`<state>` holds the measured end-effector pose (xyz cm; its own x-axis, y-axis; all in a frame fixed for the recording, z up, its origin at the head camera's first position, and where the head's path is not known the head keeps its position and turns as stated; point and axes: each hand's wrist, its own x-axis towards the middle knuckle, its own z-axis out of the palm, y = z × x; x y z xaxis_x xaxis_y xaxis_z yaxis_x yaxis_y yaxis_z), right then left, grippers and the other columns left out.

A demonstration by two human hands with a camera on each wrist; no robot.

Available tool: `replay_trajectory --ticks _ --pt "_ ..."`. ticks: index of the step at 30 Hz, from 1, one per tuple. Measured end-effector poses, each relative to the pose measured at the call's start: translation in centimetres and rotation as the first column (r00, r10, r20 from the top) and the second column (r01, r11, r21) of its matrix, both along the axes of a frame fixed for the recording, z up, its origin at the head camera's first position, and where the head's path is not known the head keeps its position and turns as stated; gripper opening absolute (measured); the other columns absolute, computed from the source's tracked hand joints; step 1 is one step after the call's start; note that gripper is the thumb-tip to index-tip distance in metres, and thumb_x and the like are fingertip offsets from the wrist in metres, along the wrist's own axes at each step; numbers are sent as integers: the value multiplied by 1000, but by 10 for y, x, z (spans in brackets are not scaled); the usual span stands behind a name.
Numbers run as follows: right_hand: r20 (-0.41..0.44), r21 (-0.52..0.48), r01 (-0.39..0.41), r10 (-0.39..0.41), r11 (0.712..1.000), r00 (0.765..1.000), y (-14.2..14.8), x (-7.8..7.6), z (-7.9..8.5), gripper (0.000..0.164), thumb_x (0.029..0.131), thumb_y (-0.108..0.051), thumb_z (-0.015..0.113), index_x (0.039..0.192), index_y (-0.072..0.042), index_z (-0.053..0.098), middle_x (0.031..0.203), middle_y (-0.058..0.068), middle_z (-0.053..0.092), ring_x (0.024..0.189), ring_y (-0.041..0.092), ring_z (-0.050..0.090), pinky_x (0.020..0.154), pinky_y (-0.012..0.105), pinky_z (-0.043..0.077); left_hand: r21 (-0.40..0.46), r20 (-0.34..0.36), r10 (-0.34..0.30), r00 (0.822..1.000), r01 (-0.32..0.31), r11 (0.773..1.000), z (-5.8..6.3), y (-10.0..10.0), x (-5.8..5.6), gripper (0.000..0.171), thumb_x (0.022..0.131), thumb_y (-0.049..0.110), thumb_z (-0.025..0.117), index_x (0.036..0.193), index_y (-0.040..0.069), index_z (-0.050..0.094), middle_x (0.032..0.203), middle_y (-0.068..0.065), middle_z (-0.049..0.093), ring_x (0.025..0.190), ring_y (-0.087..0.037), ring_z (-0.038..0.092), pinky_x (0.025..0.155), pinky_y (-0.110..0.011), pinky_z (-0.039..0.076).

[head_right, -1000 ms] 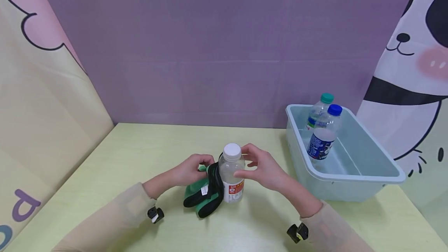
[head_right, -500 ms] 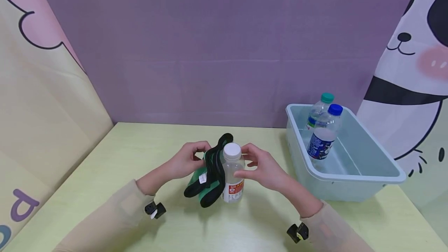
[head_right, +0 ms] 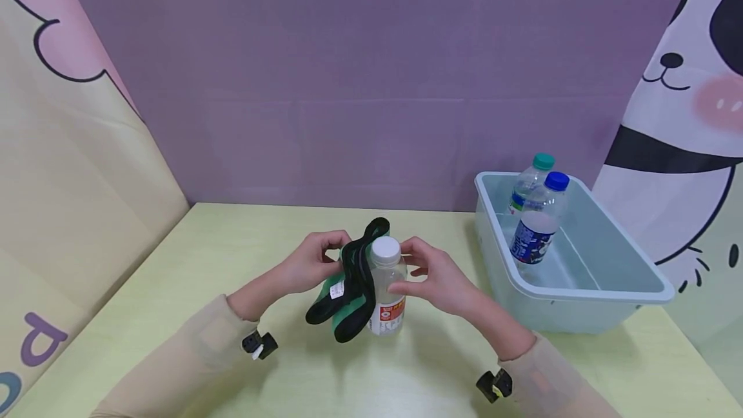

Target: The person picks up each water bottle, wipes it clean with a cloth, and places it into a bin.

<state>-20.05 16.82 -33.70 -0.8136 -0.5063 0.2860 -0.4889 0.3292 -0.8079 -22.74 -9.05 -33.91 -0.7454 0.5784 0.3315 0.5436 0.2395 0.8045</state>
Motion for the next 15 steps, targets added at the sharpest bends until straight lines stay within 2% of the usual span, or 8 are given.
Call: replay_trajectory --ticks 2,8,11,15 --pt "6 3 4 -4 1000 1000 0 0 0 46 80 -8 79 117 1 53 118 20 60 108 41 60 83 46 53 -11 2 -2 1000 2 1000 -6 0 -1 14 88 -10 61 88 5 60 86 -8 61 89 -21 54 72 -33 54" --pt "10 8 5 -5 1000 1000 0 1 0 46 80 -9 79 117 1 53 119 20 59 109 41 60 83 46 53 -45 -16 -30 999 29 999 -23 -2 -2 20 84 -14 61 84 6 60 81 2 58 89 -17 55 84 -38 47" --pt "1 2 1 -1 1000 1000 0 1 -1 46 80 -8 79 117 2 53 118 20 59 108 40 61 83 45 53 -63 -27 -38 999 36 997 -30 -2 -2 21 82 -14 61 83 6 60 80 4 58 86 -16 54 84 -39 46" --pt "-3 1 3 -3 1000 1000 -1 1 -1 45 80 -7 79 116 2 53 117 21 60 107 40 61 82 45 54 -133 10 -46 999 46 990 -42 -2 -4 21 81 -14 61 82 7 60 77 6 56 79 -12 50 81 -34 44"
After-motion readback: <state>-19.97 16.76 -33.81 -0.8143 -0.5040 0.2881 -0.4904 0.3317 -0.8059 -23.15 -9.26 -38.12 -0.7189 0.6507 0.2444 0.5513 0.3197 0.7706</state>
